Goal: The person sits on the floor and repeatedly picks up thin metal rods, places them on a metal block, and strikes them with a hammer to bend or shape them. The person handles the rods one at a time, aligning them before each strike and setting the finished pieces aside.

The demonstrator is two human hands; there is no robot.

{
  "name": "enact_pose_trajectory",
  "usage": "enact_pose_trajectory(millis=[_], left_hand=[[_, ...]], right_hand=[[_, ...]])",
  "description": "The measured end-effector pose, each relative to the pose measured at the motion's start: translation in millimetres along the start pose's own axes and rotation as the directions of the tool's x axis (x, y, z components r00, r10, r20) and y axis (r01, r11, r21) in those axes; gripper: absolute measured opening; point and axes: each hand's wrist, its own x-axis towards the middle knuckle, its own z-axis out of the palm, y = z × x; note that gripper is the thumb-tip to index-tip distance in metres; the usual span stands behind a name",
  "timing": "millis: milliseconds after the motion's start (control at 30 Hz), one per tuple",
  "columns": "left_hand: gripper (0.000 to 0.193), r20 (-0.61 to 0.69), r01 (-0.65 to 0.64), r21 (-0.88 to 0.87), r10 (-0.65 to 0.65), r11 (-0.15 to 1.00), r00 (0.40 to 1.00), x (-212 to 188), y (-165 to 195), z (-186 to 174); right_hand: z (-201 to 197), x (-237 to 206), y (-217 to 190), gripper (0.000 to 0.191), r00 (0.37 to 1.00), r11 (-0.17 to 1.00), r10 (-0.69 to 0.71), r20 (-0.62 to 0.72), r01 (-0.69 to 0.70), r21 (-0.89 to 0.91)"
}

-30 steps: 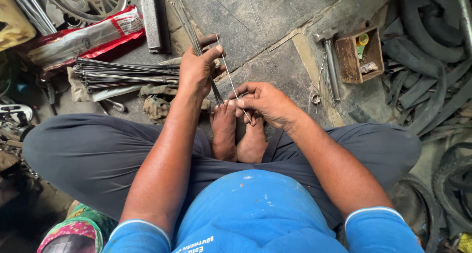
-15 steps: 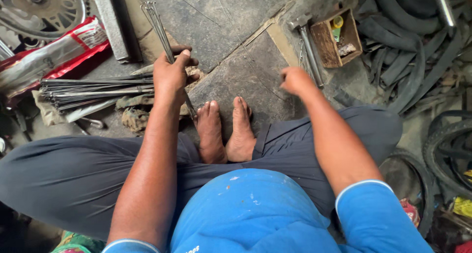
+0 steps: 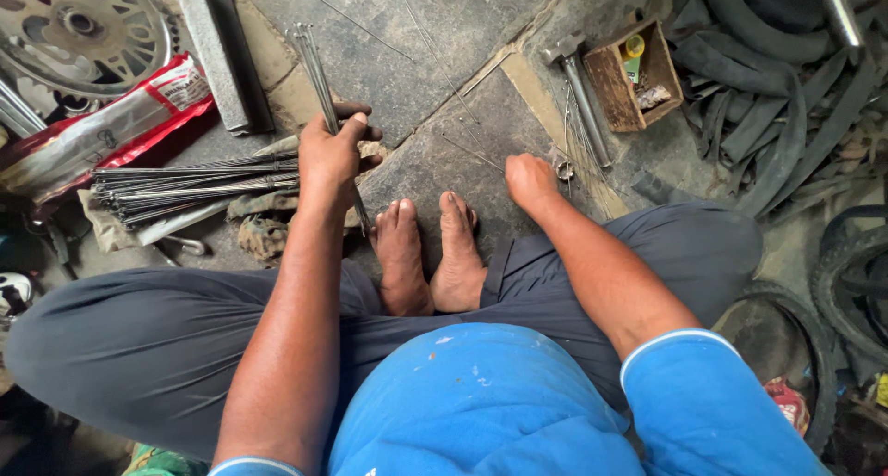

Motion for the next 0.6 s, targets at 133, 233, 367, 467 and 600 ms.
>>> enact_pose_trajectory(millis=[133, 233, 367, 467, 600], left_hand=[[0.015, 0.019, 0.021, 0.001, -0.021, 1.0, 1.0, -3, 9, -10], [0.014, 0.035, 0.018, -0.03, -0.017, 0.999, 0.999, -2, 8, -11], [0.015, 0.159, 0.107, -0.03, -0.101, 0.994, 0.982, -7, -7, -6], [0.018, 0.379, 0.205, -0.024, -0.181, 0.978, 0.908, -15, -14, -2], [0.017, 0.534, 0.258, -0.04, -0.198, 0.965, 0.822, -21, -11, 3]], right_hand=[[-22, 0, -20, 0.022, 0.996, 0.985, 0.075, 0.041, -0.081, 0.149], [-53, 11, -41, 0.022, 0.994, 0.904, -0.102, 0.03, 0.08, 0.419], [-95, 10, -74, 0.021, 0.911, 0.025, -0.201, 0.361, -0.364, 0.931], [-127, -6, -92, 0.037, 0.914, -0.123, -0.308, 0.263, -0.313, 0.942], [-151, -15, -102, 0.035, 0.915, -0.177, -0.362, 0.178, -0.255, 0.951]])
